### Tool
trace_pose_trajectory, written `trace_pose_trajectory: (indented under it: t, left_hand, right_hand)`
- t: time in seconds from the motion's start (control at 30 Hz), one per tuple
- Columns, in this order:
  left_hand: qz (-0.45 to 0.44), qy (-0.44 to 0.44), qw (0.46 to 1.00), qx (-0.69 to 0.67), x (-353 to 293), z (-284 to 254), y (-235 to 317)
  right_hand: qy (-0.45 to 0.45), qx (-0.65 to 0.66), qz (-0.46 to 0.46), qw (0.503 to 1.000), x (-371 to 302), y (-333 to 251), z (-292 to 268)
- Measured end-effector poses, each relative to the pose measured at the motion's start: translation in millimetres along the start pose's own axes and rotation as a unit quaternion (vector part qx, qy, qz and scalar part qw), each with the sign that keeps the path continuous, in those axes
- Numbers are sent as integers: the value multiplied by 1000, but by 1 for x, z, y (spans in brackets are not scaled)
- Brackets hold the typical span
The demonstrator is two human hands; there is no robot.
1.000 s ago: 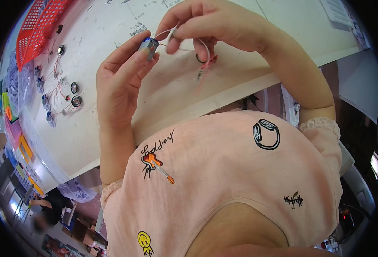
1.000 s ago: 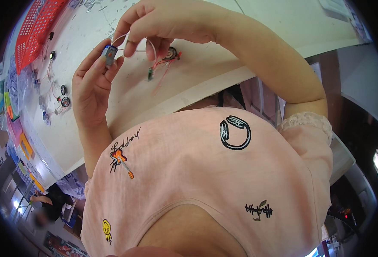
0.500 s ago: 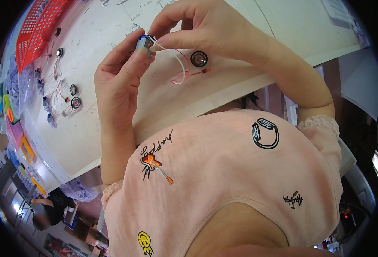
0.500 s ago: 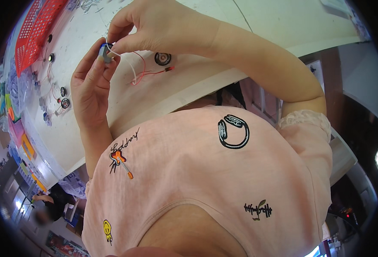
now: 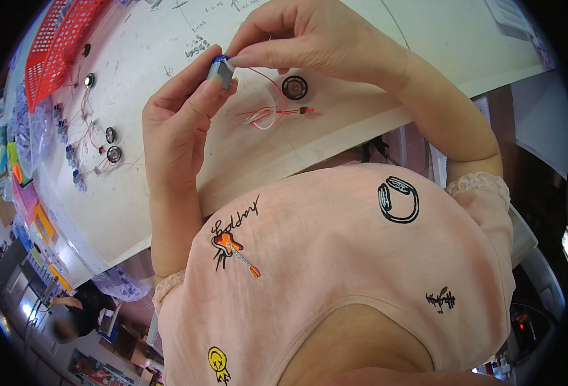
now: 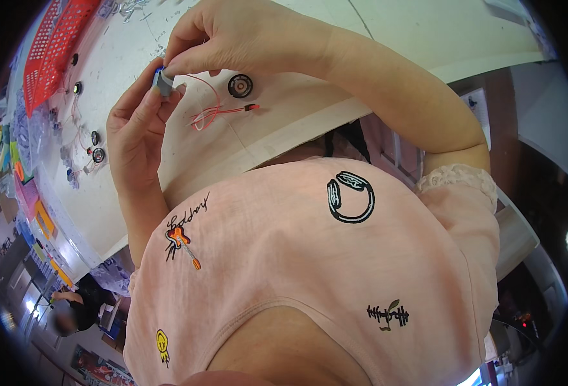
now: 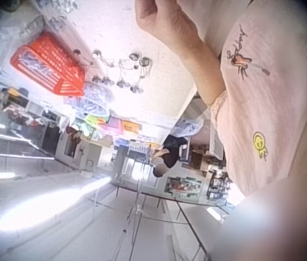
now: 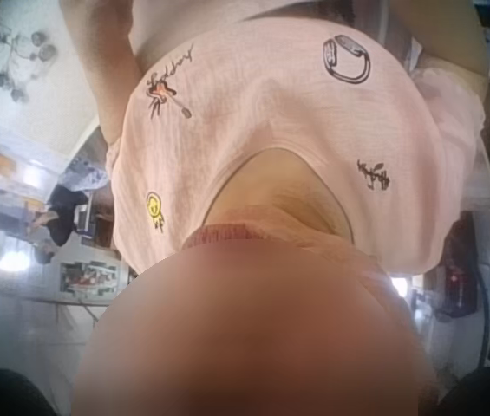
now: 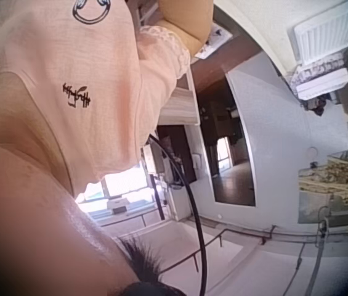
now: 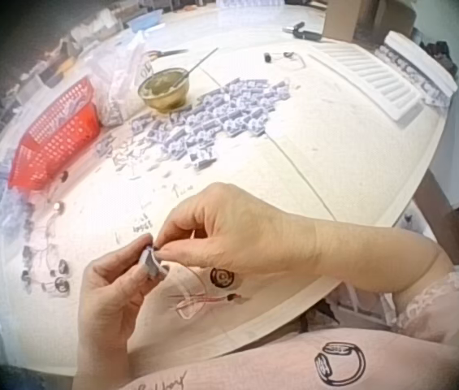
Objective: The person assembles small electronic components by hand, connecting a small motor and connecting wires to a plastic chassis.
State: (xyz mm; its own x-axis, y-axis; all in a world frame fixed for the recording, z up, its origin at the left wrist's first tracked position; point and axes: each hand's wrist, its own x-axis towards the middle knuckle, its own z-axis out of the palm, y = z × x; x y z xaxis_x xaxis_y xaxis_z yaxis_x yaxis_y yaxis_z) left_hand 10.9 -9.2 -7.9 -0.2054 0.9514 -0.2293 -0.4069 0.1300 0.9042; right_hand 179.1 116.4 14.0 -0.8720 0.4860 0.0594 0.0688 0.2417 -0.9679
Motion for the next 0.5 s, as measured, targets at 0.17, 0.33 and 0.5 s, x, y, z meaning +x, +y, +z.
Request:
trace_pose_trajectory:
  t: [0.17,0.33,0.5]
  left_hand:
    - [10,-17,998,60,-4,1,0]
    - [-9,-56,998,23,-4,2,4]
    - [-2,-50,997,50,6,12,14]
  right_hand:
    - [-10,38,18,999,5,12,-2]
    - [-72,178,145,971,10,14,-10]
    - [-29,171,146,974,-2,-6,-30]
